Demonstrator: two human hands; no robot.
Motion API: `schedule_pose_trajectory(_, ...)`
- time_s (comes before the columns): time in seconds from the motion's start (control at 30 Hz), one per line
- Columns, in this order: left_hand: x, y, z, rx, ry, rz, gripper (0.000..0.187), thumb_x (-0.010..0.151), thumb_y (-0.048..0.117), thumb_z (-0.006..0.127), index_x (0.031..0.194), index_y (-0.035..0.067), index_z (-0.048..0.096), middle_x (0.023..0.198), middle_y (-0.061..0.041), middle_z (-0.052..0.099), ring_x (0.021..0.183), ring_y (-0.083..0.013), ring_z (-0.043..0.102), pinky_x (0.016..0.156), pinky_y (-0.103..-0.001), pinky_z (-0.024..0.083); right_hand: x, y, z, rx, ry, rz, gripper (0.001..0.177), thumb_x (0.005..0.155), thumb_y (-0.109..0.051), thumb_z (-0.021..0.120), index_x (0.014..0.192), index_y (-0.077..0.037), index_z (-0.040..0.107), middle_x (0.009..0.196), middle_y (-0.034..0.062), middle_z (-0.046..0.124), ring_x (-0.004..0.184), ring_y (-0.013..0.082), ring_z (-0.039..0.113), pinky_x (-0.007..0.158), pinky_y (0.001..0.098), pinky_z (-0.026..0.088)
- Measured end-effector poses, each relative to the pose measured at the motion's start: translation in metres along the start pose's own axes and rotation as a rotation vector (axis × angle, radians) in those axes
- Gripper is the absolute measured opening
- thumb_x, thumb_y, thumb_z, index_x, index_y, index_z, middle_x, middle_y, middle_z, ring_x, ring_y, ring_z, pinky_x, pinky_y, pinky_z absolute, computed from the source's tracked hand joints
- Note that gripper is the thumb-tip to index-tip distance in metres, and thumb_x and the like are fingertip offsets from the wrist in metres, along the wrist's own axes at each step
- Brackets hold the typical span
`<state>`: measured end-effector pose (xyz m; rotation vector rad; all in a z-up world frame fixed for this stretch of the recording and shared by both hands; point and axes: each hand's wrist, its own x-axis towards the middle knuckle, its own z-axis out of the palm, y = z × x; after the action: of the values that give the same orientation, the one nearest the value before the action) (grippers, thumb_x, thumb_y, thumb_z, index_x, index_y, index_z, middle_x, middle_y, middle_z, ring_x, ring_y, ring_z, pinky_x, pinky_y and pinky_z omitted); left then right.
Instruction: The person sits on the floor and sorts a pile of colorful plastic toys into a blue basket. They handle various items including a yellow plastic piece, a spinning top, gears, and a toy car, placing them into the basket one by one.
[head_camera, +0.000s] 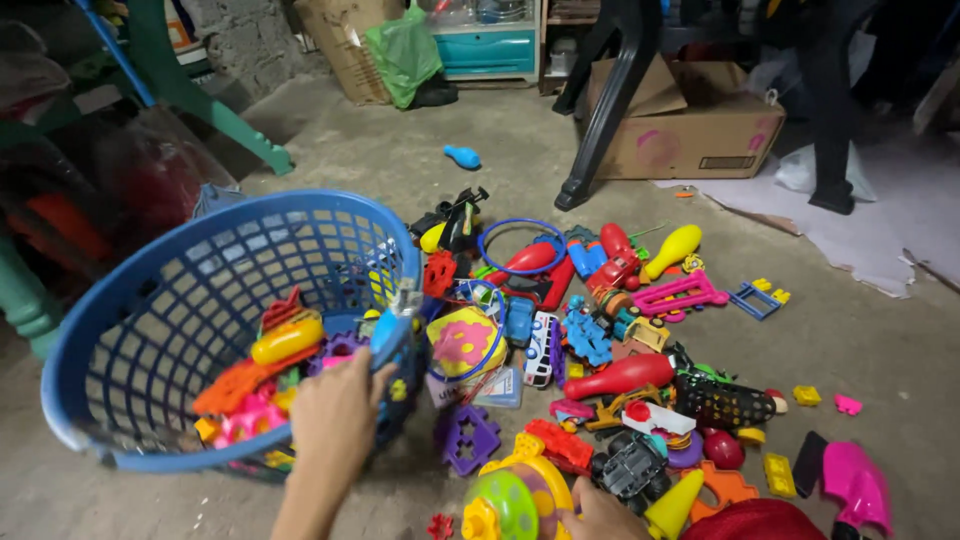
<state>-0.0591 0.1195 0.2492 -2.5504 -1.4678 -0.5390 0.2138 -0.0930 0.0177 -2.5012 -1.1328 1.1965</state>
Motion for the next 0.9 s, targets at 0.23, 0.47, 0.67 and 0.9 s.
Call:
schedule_pose_trajectory(0.23,-0.022,0.065,-0.012,-0.055,-0.064,0.050,0.041,0.097,0.050,0.055,0.094,0.010,0.060,0.078,-0.013,0.069,0.064,-0.0358,0.070,0.056,-0.047,0.055,-0.013,-0.004,-0.003,0.014,0.050,-0.053,0.047,0.091,-0.047,0.063,0.118,-0.010,0.053,0.114,0.0170,0.073,0.118,0.0310,0.069,0.104,0.0452,0.049)
schedule_pose_trajectory(0.47,-0.036,0.037,-0.020,-0.035,-0.210,-0.071,0.036,0.094,0.050,0.057,0.109,0.018,0.060,0.080,-0.011,0.073,0.071,-0.0336,0.073,0.062,-0.048,0.058,0.049,0.048,0.037,-0.049,0.105,-0.175,0.057,0.086,-0.055,0.070,0.116,-0.010,0.054,0.111,0.0186,0.071,0.115,0.0303,0.068,0.106,0.0438,0.047)
schedule_pose_trajectory(0.67,-0.061,-0.159,0.071,-0.038,-0.498,-0.196,0.060,0.076,0.051,0.077,0.131,0.034,0.058,0.086,-0.010,0.076,0.084,-0.0313,0.079,0.077,-0.047,0.062,0.036,0.039,0.037,-0.196,0.151,-0.190,0.062,0.085,-0.060,0.074,0.118,-0.012,0.053,0.110,0.0191,0.066,0.112,0.0353,0.064,0.103,0.0498,0.045)
schedule_pose_trajectory(0.9,-0.112,-0.298,0.091,0.054,-0.435,-0.208,0.034,0.084,0.040,0.075,0.117,0.041,0.069,0.091,0.014,0.079,0.083,-0.0030,0.079,0.075,-0.024,0.063,0.045,0.039,0.034,-0.155,0.153,-0.283,0.067,0.087,-0.056,0.069,0.122,-0.004,0.044,0.099,0.0227,0.072,0.099,0.0351,0.073,0.099,0.0460,0.050)
